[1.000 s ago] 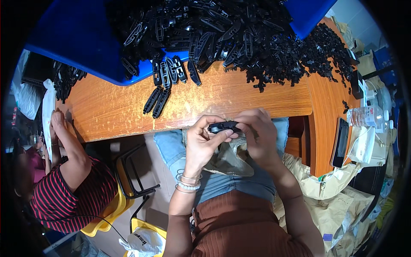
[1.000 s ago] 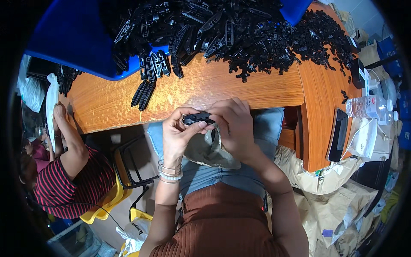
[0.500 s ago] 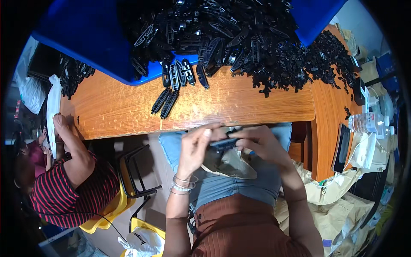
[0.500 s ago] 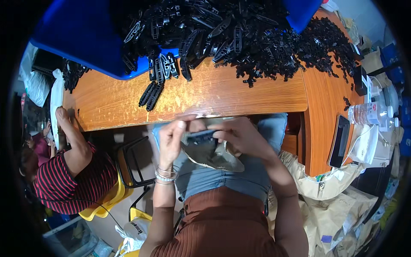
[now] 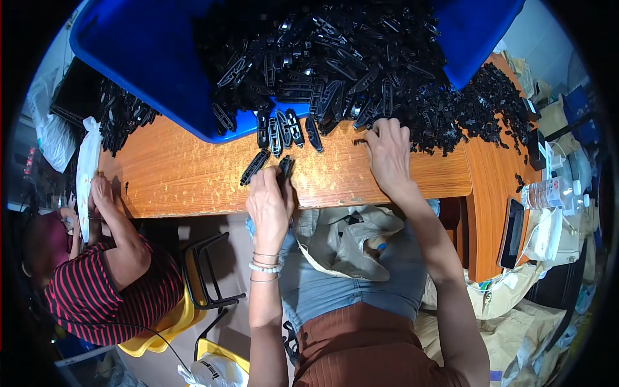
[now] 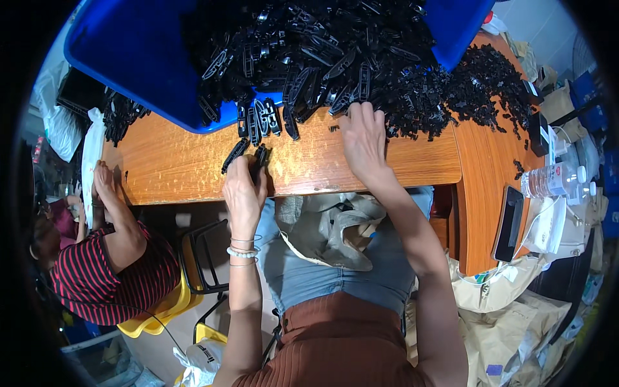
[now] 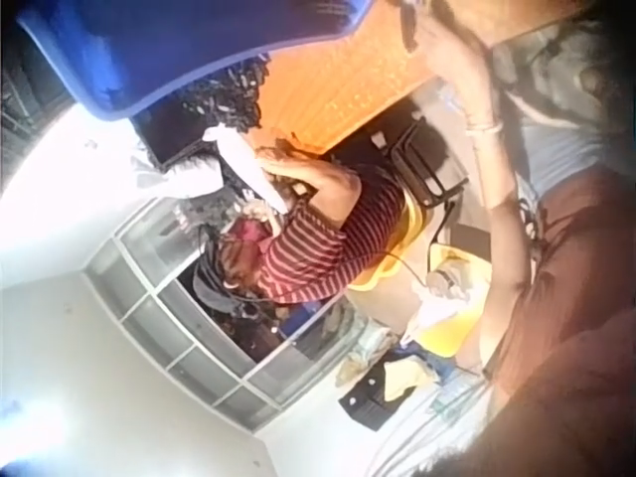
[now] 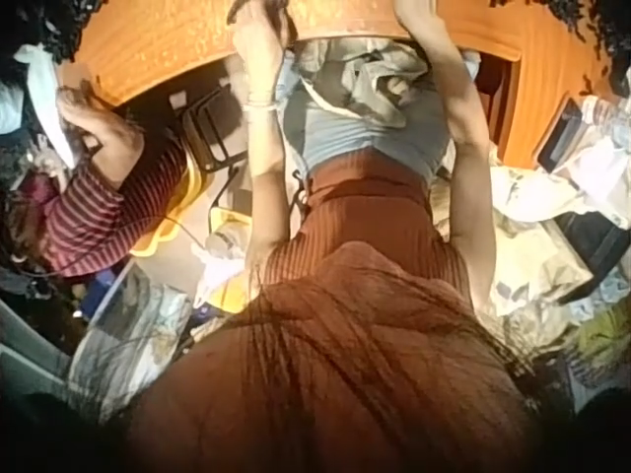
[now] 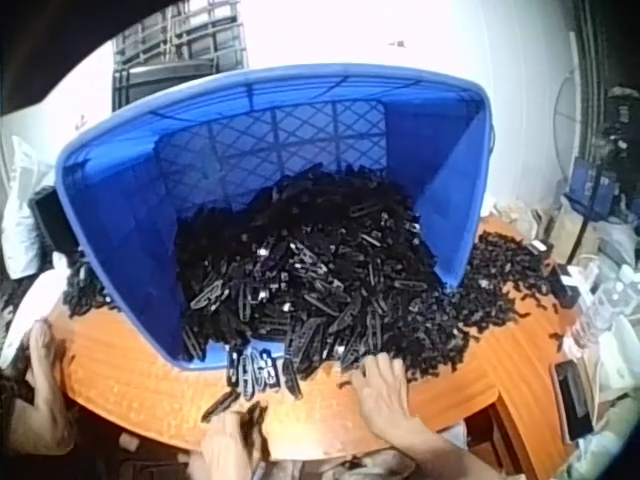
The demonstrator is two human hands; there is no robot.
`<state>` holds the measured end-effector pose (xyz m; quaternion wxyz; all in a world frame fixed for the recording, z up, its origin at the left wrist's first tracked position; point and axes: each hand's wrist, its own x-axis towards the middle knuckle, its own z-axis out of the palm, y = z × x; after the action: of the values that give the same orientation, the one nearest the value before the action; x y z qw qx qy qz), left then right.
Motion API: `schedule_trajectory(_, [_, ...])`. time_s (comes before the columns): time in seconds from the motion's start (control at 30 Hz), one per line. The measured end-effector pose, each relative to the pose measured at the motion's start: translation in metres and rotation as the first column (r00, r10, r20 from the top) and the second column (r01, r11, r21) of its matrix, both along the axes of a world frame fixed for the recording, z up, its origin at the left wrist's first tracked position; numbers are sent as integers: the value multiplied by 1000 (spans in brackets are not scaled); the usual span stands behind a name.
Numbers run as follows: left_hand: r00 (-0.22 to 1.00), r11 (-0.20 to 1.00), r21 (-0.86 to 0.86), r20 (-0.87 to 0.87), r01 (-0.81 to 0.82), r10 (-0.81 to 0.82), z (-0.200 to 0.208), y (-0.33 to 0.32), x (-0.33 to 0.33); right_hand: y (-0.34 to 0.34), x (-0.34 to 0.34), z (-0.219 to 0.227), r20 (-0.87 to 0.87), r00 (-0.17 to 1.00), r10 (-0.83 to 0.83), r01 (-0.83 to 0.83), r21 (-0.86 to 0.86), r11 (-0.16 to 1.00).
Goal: Assembling small black plastic components by hand at a workbench.
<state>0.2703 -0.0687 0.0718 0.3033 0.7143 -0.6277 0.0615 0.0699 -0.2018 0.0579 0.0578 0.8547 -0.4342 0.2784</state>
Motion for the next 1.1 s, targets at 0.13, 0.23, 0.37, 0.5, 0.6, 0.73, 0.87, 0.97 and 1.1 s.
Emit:
schedule_trajectory(0.13, [740, 998, -23, -670, 55, -57, -4, -3, -25, 1, -4, -9, 90, 972, 218, -212, -66, 975])
schedule_trajectory(0.23, [368, 988, -19, -927, 154, -75, -14, -3, -34, 5, -4, -11, 177, 928, 328, -333, -5, 943])
schedule_trajectory(0.37, [363, 978, 68, -932, 198, -9, -18, -4, -35, 18, -4, -10, 373, 867, 331, -374, 47, 926])
schedule_trajectory(0.5, [254, 969, -35, -962, 245, -99, -11, -2, -43, 48, -4, 15, 629, 678, 379, -555, 101, 825])
schedule_trajectory(0.6, [98, 942, -86, -987, 323, -124, -6, 0, -45, 55, -7, 19, 621, 676, 397, -600, 151, 785])
schedule_trajectory(0.73, [107, 933, -31, -991, 358, -74, 1, 3, -46, 56, -11, 21, 534, 711, 457, -599, 120, 792])
schedule_trajectory(0.87, [96, 937, -93, -987, 335, -132, -3, 4, -50, 57, -13, 21, 504, 712, 488, -608, 96, 788])
schedule_trajectory(0.97, [155, 938, -115, -972, 328, -174, 1, 7, -53, 64, -15, 26, 699, 706, 116, -574, 468, 672])
schedule_trajectory(1.1, [170, 917, -107, -968, 384, -184, 3, 10, -49, 67, -21, 24, 617, 785, 59, -544, 640, 542])
